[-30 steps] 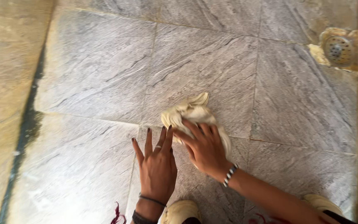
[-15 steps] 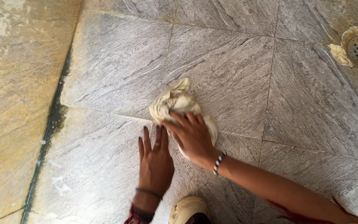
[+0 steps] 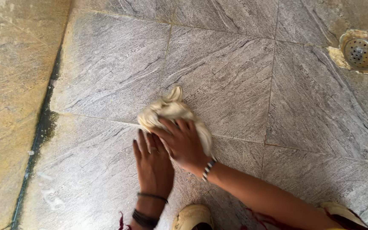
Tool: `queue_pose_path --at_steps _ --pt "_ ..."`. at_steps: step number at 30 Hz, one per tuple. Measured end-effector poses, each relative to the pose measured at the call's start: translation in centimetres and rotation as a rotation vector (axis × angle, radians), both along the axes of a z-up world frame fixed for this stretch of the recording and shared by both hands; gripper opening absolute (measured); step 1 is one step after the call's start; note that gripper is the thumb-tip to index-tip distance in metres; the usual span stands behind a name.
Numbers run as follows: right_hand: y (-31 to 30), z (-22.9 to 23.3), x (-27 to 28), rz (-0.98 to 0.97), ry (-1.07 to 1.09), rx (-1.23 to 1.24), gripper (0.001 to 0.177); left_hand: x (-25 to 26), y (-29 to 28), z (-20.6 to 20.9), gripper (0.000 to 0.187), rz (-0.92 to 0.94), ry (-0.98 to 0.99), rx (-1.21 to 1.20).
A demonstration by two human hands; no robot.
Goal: The person wipes a tiled floor with a white cloth, applying soapy water and scrubbing stained areas near a corner and a drain.
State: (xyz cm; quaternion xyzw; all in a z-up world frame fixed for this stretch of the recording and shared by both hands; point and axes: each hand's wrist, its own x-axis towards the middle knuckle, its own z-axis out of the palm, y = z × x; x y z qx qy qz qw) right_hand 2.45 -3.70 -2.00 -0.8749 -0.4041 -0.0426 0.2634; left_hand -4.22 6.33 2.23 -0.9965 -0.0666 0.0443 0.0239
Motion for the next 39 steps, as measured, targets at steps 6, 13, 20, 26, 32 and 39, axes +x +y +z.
queue_pose_path --at_steps 6,13,20,26,32,39 --pt "3.6 -0.6 3.9 -0.018 0.058 -0.013 0.04 3.3 3.3 -1.6 0.054 0.036 -0.122 0.034" --pt "2.5 0.7 2.7 -0.04 0.092 0.056 0.045 4.6 2.7 -0.5 0.022 0.026 0.043 0.051" --pt "-1.6 2.7 -2.0 -0.01 0.09 0.078 0.049 2.2 0.2 3.3 0.017 -0.071 0.162 -0.091" --pt "-1.6 3.1 -2.7 -0.012 0.046 -0.018 0.057 0.2 -0.4 3.7 0.028 -0.059 0.157 0.01" --pt "-0.9 1.9 -1.7 0.036 -0.008 0.022 0.056 0.2 0.8 1.8 0.032 -0.067 0.139 0.003" --pt "2.9 0.3 3.3 0.062 -0.056 0.049 0.053 4.3 4.0 1.2 0.022 -0.033 0.002 0.135"
